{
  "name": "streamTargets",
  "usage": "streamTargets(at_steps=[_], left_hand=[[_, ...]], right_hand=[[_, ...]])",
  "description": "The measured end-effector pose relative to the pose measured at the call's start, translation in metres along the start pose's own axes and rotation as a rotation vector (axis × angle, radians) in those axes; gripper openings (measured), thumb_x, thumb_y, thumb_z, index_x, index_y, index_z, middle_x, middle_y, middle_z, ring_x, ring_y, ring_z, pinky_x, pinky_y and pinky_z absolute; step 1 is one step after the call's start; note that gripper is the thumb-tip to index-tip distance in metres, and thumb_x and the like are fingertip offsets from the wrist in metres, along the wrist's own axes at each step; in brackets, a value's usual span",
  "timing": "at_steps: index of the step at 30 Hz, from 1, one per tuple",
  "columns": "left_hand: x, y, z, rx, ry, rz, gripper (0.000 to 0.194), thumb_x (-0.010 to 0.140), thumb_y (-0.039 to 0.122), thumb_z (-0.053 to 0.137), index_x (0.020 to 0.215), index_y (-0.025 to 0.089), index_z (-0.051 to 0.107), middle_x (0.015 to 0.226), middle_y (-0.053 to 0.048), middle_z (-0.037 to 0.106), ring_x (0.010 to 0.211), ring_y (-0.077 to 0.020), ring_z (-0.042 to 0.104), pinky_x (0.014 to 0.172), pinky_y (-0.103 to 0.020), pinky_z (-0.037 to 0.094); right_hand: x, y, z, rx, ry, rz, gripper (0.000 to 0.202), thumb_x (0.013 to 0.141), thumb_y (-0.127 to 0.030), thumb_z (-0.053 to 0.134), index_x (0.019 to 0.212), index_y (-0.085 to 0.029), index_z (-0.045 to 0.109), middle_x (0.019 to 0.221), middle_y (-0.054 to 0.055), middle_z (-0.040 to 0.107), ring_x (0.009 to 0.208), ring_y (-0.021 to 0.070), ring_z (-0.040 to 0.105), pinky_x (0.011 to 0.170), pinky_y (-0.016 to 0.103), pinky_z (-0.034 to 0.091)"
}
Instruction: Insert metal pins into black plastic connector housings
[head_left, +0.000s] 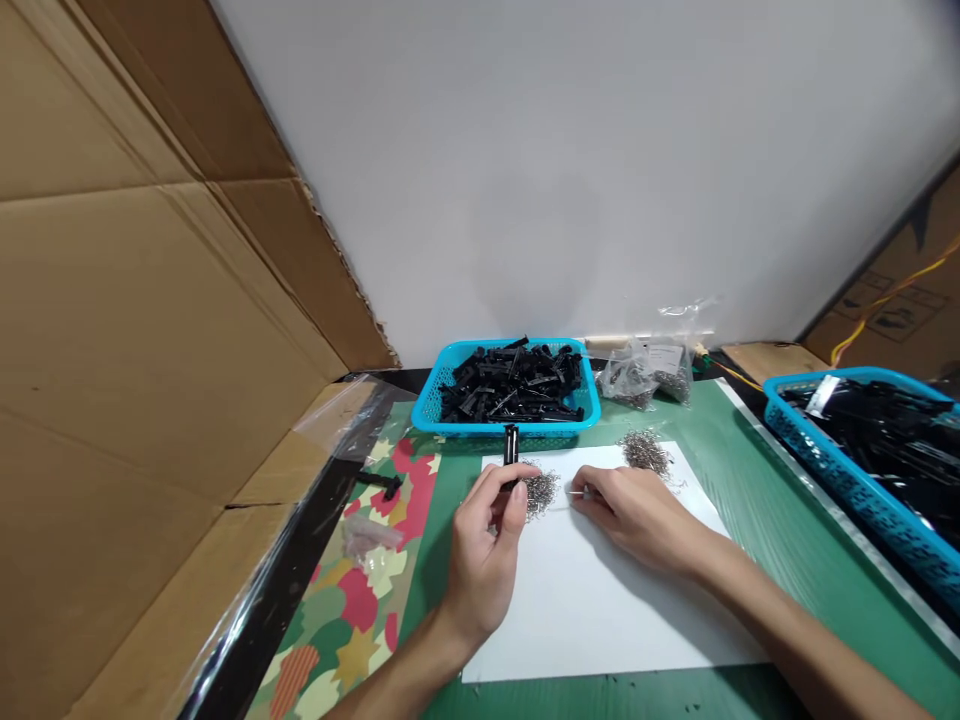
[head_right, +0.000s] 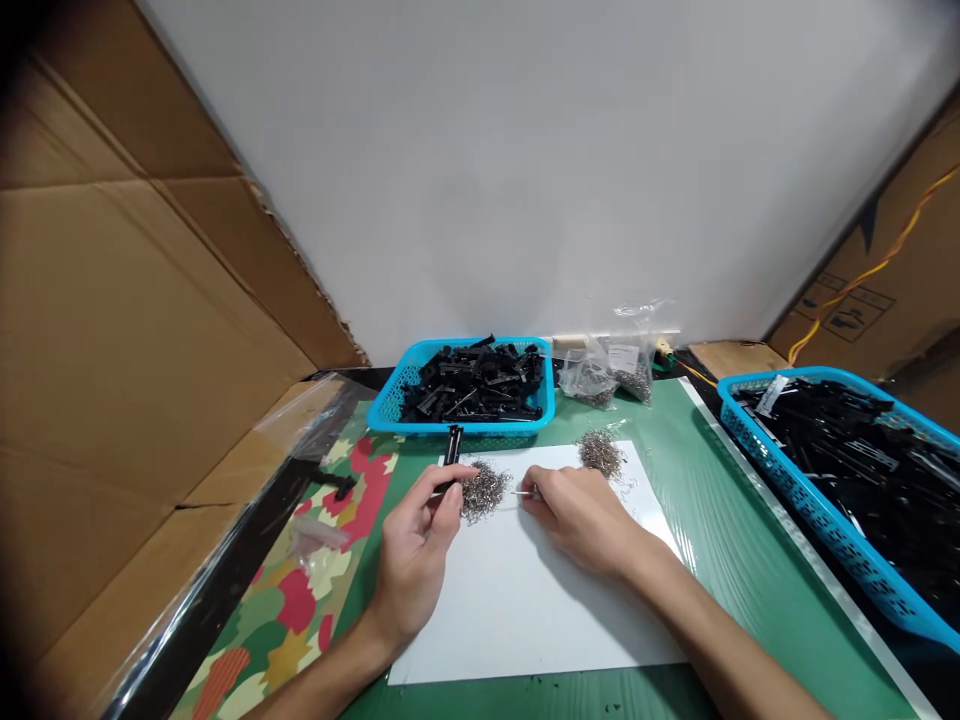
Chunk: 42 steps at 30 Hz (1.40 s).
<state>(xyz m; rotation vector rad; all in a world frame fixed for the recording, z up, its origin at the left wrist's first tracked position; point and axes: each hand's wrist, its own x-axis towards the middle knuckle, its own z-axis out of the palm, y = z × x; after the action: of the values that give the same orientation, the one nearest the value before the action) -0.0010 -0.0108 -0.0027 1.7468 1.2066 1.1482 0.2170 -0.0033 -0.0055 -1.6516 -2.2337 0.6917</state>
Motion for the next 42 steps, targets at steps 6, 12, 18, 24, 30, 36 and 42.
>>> streamTargets(at_steps=[6, 12, 18, 24, 30, 36, 42], left_hand=[[-0.002, -0.003, 0.000, -0.009, -0.050, 0.014, 0.029, 0.109, 0.039, 0.050, 0.115, 0.020, 0.071, 0.094, -0.002, 0.061, 0.070, -0.0126, 0.052, 0.063, -0.025, 0.043], [-0.002, -0.008, 0.001, 0.003, -0.106, 0.059, 0.023, 0.109, 0.035, 0.053, 0.109, 0.022, 0.072, 0.092, 0.000, 0.056, 0.071, -0.0123, 0.050, 0.065, -0.026, 0.039], [0.000, -0.003, 0.000, -0.005, -0.160, 0.049, 0.021, 0.108, 0.031, 0.053, 0.106, 0.022, 0.072, 0.091, 0.000, 0.056, 0.075, -0.0134, 0.051, 0.067, -0.026, 0.038], [-0.001, -0.003, -0.002, -0.049, -0.219, 0.037, 0.022, 0.107, 0.032, 0.053, 0.101, 0.020, 0.071, 0.091, 0.000, 0.054, 0.076, -0.0146, 0.050, 0.068, -0.027, 0.038], [0.000, -0.002, -0.002, -0.030, -0.232, 0.033, 0.022, 0.106, 0.031, 0.053, 0.100, 0.020, 0.071, 0.091, -0.001, 0.055, 0.077, -0.0149, 0.051, 0.068, -0.027, 0.039], [-0.001, -0.001, -0.002, -0.006, -0.241, 0.038, 0.021, 0.106, 0.030, 0.053, 0.100, 0.020, 0.071, 0.091, -0.001, 0.056, 0.078, -0.0153, 0.052, 0.068, -0.027, 0.039], [0.000, -0.001, 0.000, -0.020, -0.279, 0.014, 0.017, 0.104, 0.028, 0.057, 0.101, 0.020, 0.071, 0.092, 0.000, 0.054, 0.070, -0.0120, 0.049, 0.064, -0.026, 0.038]], right_hand=[[-0.008, 0.015, -0.013, 0.286, -0.022, -0.038, 0.025, 0.107, -0.033, 0.047, 0.096, -0.021, 0.067, 0.082, 0.002, 0.072, 0.073, 0.0186, 0.060, 0.065, 0.028, 0.037], [-0.006, 0.016, -0.011, 0.225, -0.036, -0.029, 0.013, 0.101, -0.032, 0.060, 0.104, -0.025, 0.071, 0.073, -0.003, 0.067, 0.066, 0.0162, 0.056, 0.063, 0.027, 0.034], [-0.007, 0.013, -0.004, 0.119, -0.043, -0.012, 0.014, 0.102, -0.032, 0.059, 0.103, -0.026, 0.071, 0.076, -0.001, 0.072, 0.066, 0.0172, 0.059, 0.064, 0.028, 0.033], [-0.008, 0.013, -0.007, 0.122, -0.027, -0.011, 0.017, 0.106, -0.032, 0.050, 0.107, -0.026, 0.066, 0.080, -0.001, 0.073, 0.069, 0.0181, 0.060, 0.065, 0.028, 0.034], [-0.008, 0.013, -0.009, 0.156, -0.027, -0.015, 0.015, 0.105, -0.032, 0.053, 0.106, -0.027, 0.068, 0.079, -0.002, 0.072, 0.068, 0.0169, 0.058, 0.066, 0.027, 0.034], [-0.008, 0.014, -0.004, 0.120, -0.033, -0.029, 0.013, 0.102, -0.030, 0.058, 0.101, -0.026, 0.070, 0.077, -0.001, 0.070, 0.066, 0.0163, 0.056, 0.064, 0.028, 0.031], [-0.012, 0.005, -0.006, 0.564, 0.008, -0.069, 0.020, 0.108, -0.038, 0.049, 0.101, -0.022, 0.060, 0.072, -0.003, 0.055, 0.065, 0.0146, 0.042, 0.060, 0.027, 0.029]])
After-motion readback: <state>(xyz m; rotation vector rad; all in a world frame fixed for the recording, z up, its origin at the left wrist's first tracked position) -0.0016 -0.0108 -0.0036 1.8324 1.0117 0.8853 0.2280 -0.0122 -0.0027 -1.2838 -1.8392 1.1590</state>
